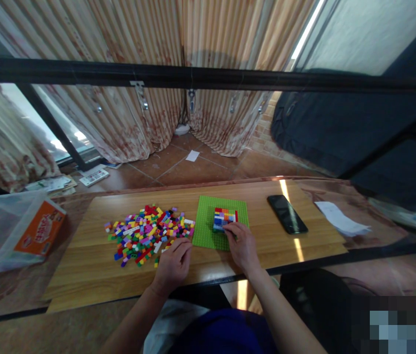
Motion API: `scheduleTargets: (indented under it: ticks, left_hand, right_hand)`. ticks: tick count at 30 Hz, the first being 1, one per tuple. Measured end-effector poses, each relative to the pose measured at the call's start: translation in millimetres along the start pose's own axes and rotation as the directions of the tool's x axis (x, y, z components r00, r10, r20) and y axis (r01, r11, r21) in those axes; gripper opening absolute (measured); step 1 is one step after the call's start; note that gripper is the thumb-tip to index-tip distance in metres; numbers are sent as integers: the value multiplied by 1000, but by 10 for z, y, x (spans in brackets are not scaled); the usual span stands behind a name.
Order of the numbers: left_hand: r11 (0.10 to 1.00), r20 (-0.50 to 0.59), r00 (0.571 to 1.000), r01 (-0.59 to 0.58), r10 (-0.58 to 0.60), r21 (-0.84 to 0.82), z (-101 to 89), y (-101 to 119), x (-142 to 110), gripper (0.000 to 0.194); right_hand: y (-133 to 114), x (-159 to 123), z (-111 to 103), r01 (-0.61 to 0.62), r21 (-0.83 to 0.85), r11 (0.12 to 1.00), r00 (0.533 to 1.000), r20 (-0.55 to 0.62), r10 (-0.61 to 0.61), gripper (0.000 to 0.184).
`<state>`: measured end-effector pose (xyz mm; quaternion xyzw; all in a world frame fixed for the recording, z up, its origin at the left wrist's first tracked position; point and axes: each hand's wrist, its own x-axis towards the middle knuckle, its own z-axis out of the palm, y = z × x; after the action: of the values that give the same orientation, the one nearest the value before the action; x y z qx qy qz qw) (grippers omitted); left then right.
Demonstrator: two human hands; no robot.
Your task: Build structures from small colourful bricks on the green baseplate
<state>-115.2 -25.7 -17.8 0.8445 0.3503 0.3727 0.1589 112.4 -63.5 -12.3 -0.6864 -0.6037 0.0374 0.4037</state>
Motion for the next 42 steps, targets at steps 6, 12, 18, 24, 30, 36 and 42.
scheduleTargets:
  ticks: [6,12,18,24,30,36,42]
  left_hand:
    - [1000,-8,1000,-13,13,9,3,-8,-2,16]
    - [1000,-2,1000,-2,2,15,3,-7,-9,17]
    - [1000,-16,1000,-12,12,18,16,-18,-10,18]
    - [999,2,1000,2,-2,41,7,54,18,19]
    - [988,140,989,24,-45,153,202,253,283,40]
    - [987,201,977,34,-66,155,415,234,434,46]
    - [975,240,971,-36,-18,220,483,189,460,53]
  right_hand:
    - [18,48,-14,6,6,1000,1000,-12,-6,19]
    - [36,76,14,25,-9,1000,999,-22,-26,20]
    - [50,78,52,29,-5,1000,999,-44,-29,20]
    - [55,78,34,49,-31,998,998,-43,-50,22]
    - [80,101,33,83,-83,993,996,-32,-86,25]
    - [107,110,49,112,-124,986,994,19,-110,28]
    - [102,110,32,145,-131,981,989,45,-140,30]
